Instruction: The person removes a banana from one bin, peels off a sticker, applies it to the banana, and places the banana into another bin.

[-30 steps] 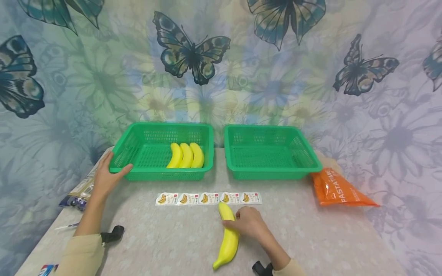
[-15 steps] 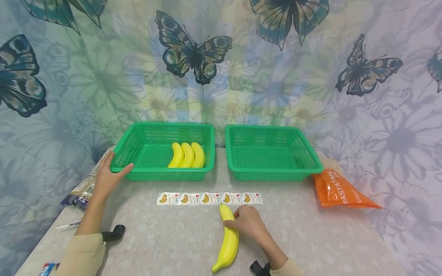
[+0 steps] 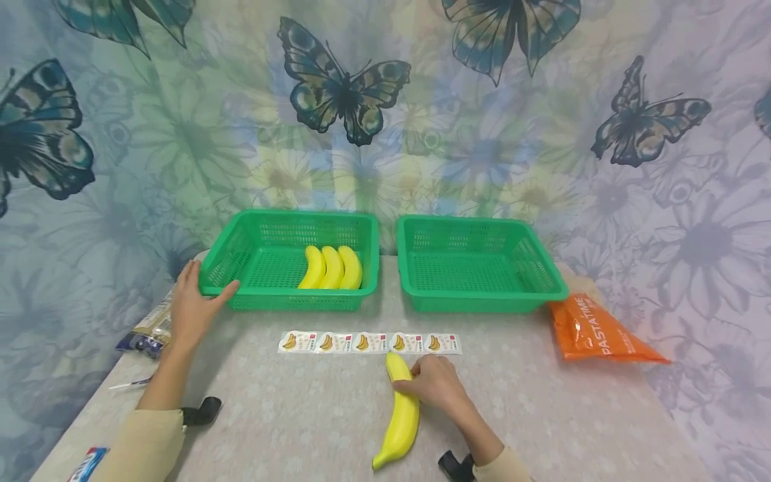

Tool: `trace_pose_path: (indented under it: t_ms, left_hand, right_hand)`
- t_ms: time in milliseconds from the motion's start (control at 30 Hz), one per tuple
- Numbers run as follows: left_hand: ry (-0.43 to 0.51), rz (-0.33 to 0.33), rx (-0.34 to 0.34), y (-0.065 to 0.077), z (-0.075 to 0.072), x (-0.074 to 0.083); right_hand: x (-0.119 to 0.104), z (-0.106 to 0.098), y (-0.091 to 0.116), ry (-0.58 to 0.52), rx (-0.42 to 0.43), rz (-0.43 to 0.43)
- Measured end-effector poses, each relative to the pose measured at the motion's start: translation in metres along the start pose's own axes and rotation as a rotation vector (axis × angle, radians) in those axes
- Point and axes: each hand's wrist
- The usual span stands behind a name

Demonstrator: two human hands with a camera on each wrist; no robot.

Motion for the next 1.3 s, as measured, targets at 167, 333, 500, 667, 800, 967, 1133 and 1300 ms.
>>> trace_pose_path:
  t_ms: [167, 333, 500, 667, 800, 967, 1133, 1300]
  left_hand:
    - [-0.225, 0.275, 0.142, 0.028, 0.003, 0.023]
    - [-0.240, 0.512, 0.040, 0.054, 0.006, 0.037]
    - [-0.189, 0.572, -0.187, 0.071, 0.007, 0.046]
    - [-0.189, 0.518, -0.412, 0.078, 0.013, 0.046]
    - [-0.205, 0.513, -0.478, 0.079, 0.022, 0.041]
    - [-0.239, 0.518, -0.484, 0.073, 0.035, 0.030]
    - [-0.256, 0.499, -0.483, 0.071, 0.046, 0.014]
    - [-0.273, 0.492, -0.503, 0.072, 0.050, 0.004]
  right_hand:
    - [0.000, 0.001, 0.002, -0.001, -0.002, 0.006]
    - [-0.002, 0.001, 0.002, 0.000, -0.005, 0.002]
    - [-0.003, -0.001, 0.000, 0.002, -0.007, 0.001]
    - [-0.002, -0.001, 0.000, 0.001, -0.008, -0.003]
    - [0.000, -0.001, 0.000, 0.009, -0.013, -0.013]
    - [0.000, -0.001, 0.000, 0.014, 0.000, -0.035]
    - [-0.001, -0.001, 0.000, 0.010, 0.000, -0.043]
    - [0.000, 0.001, 0.000, 0.005, -0.008, -0.035]
Point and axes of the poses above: each hand's wrist, its own y-axis away from the middle knuckle, its own z-axis out of the palm, x = y × z, and after that the axes turned 3 degrees about -x, right-handed
